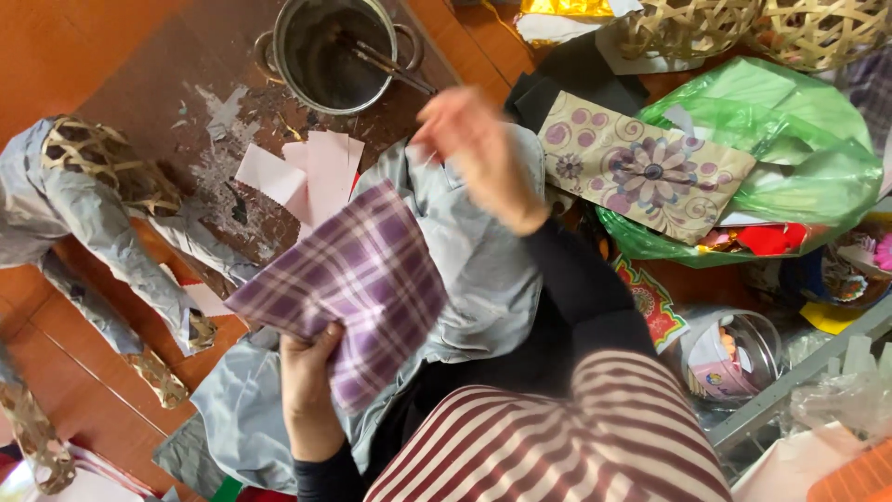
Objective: Applying colored paper and glue to assemble and decorate traditional paper-based animal figures.
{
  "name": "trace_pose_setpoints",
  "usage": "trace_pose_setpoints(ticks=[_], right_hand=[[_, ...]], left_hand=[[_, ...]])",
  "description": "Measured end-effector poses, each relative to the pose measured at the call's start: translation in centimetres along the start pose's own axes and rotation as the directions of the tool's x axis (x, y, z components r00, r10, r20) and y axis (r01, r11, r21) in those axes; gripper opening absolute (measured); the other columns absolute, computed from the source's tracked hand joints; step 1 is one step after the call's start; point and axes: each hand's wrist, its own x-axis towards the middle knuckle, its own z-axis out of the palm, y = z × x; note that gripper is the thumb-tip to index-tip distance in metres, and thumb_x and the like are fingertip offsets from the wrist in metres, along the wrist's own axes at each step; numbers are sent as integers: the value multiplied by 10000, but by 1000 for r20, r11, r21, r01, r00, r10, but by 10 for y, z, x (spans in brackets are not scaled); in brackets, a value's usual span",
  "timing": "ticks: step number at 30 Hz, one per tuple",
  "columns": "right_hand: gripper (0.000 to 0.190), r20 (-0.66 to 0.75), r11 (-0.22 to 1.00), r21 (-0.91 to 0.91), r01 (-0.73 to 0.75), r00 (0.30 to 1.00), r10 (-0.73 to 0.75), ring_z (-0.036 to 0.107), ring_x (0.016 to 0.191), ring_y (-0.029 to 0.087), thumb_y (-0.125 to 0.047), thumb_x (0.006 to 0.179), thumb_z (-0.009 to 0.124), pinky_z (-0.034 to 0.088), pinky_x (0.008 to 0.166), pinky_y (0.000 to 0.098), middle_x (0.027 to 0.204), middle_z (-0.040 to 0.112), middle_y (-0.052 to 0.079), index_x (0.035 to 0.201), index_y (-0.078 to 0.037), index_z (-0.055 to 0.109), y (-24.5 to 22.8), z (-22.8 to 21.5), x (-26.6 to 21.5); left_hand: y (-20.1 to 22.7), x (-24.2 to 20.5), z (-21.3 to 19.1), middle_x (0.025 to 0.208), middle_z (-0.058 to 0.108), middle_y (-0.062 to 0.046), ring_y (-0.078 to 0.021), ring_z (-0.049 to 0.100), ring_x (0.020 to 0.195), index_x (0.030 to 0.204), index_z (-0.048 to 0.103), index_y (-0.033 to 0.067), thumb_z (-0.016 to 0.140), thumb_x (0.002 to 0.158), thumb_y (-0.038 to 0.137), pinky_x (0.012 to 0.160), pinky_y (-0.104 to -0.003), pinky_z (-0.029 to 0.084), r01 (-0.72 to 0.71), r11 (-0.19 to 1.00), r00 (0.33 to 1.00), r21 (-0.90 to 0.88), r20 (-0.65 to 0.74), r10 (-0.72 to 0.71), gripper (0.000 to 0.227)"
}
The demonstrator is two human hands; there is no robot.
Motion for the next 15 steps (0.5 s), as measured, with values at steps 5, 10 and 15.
trace_pose_setpoints(ticks=[5,10,15], right_hand=[[184,-283,928,-338,-157,957,58,733,789,157,-193,1084,625,578,699,281,913,748,91,1089,-24,699,124,-172,30],[103,-174,609,-783,-127,985,-18,713,806,267,-126,975,746,554,733,375,912,732,130,977,-26,768,196,-230,11],[87,151,491,-864,113,988,37,622,1016,337,-86,850,764,521,866,436,1031,678,99,937,-80,768,217,-203,13]], left_hand=[[-77,10,7,1091,757,-145,-225,730,977,1138,701,-21,676,918,-71,904,-370,591,198,962,978,-190,103,-181,227],[-113,23,47,1177,730,-138,-219,699,1046,1255,660,-40,675,932,-16,964,-357,560,349,926,930,-147,174,-323,324],[-96,23,56,1310,667,-118,-208,655,1155,1409,527,-21,689,936,75,1018,-371,524,401,910,897,-102,247,-368,509]])
